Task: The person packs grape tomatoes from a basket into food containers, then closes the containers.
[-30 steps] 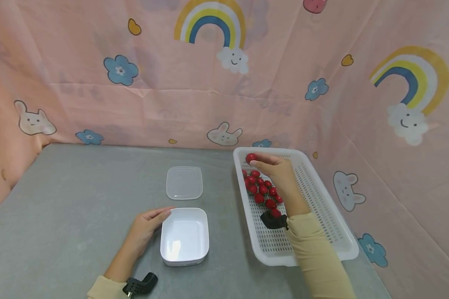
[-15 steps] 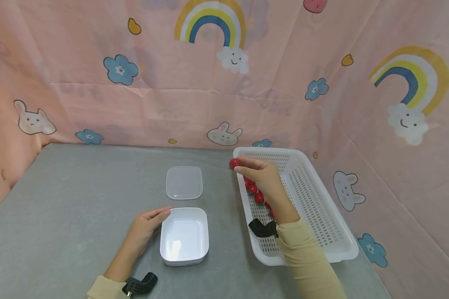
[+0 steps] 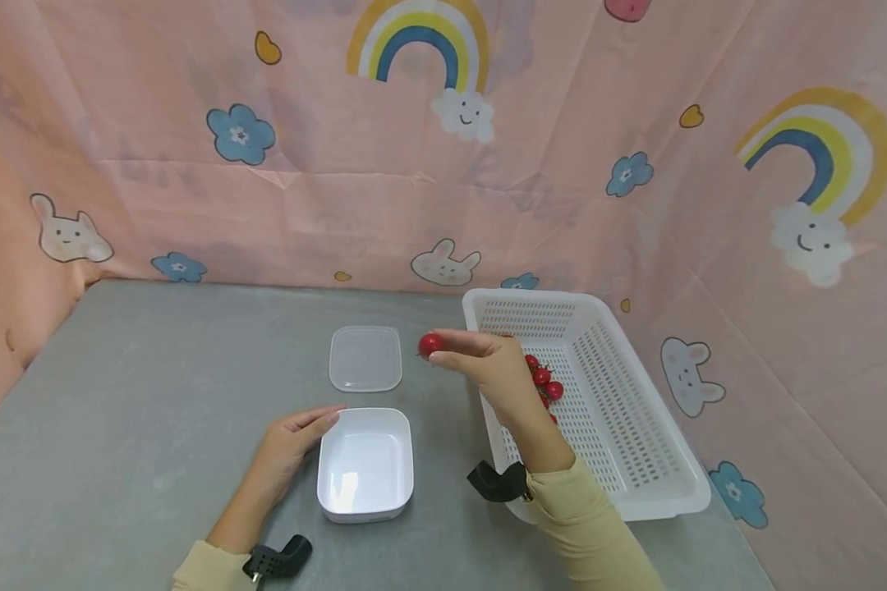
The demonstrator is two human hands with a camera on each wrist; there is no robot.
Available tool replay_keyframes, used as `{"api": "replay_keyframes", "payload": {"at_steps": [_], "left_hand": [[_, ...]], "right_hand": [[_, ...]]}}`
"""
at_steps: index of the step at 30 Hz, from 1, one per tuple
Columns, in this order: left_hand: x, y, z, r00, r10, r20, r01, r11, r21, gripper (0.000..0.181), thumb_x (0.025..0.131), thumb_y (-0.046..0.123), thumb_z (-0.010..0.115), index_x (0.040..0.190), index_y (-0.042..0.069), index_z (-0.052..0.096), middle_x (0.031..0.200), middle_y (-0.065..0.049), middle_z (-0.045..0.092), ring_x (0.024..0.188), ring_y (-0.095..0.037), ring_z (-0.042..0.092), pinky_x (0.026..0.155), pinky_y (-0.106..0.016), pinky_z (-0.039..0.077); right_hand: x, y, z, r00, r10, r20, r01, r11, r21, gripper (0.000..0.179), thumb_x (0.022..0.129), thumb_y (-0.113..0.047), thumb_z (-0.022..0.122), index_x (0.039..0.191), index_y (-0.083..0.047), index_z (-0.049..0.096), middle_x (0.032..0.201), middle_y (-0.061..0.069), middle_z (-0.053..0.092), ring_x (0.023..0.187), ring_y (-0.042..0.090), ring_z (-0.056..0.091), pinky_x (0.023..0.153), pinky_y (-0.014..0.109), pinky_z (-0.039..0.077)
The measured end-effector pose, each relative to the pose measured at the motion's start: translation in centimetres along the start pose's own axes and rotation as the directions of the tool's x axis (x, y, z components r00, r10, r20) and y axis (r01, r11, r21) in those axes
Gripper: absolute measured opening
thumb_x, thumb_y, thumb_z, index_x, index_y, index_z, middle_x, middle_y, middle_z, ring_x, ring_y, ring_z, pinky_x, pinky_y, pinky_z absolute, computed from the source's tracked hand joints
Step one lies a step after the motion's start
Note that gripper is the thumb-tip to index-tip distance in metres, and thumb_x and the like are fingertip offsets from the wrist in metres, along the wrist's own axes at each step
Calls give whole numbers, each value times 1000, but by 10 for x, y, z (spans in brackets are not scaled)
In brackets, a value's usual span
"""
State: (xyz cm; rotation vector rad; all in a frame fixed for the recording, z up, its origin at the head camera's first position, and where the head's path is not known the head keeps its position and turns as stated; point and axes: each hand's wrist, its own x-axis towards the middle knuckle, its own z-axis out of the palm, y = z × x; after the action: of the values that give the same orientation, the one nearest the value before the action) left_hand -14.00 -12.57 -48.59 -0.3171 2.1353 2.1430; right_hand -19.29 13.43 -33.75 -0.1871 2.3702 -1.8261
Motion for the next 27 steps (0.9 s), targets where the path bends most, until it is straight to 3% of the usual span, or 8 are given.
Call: {"api": "replay_keyframes", "payload": {"at_steps": [15, 23, 27], "left_hand": [[2, -2, -1, 1000, -4, 15, 4, 1000, -5, 41, 94, 27, 69, 124, -1, 68, 113, 8, 74, 103, 8, 63, 90, -14, 49], [1, -2, -1, 1000, 0, 21, 0, 1000, -19, 39, 94, 24, 69, 123, -3, 68, 103, 17, 74, 101, 7, 64, 89, -14, 50], [1, -2, -1, 1000, 2, 21, -1, 1000, -23, 39, 94, 24, 69, 122, -2, 68, 106, 14, 75, 102, 6, 64, 89, -15, 50]], "right_hand": [[-14, -3, 19, 1000, -19, 12, 18, 996, 83, 36, 83, -12, 80, 118, -8, 74, 116, 7, 75, 107, 14, 69, 92, 29, 54], [-27, -8, 29, 1000, 3, 9, -4, 993, 118, 35, 80, -14, 83, 115, -11, 76, 112, 6, 76, 108, 14, 70, 94, 34, 55], [-30, -7, 35, 1000, 19, 3, -19, 997, 73, 35, 80, -17, 83, 114, -15, 77, 111, 3, 76, 112, 14, 68, 97, 38, 54]]}}
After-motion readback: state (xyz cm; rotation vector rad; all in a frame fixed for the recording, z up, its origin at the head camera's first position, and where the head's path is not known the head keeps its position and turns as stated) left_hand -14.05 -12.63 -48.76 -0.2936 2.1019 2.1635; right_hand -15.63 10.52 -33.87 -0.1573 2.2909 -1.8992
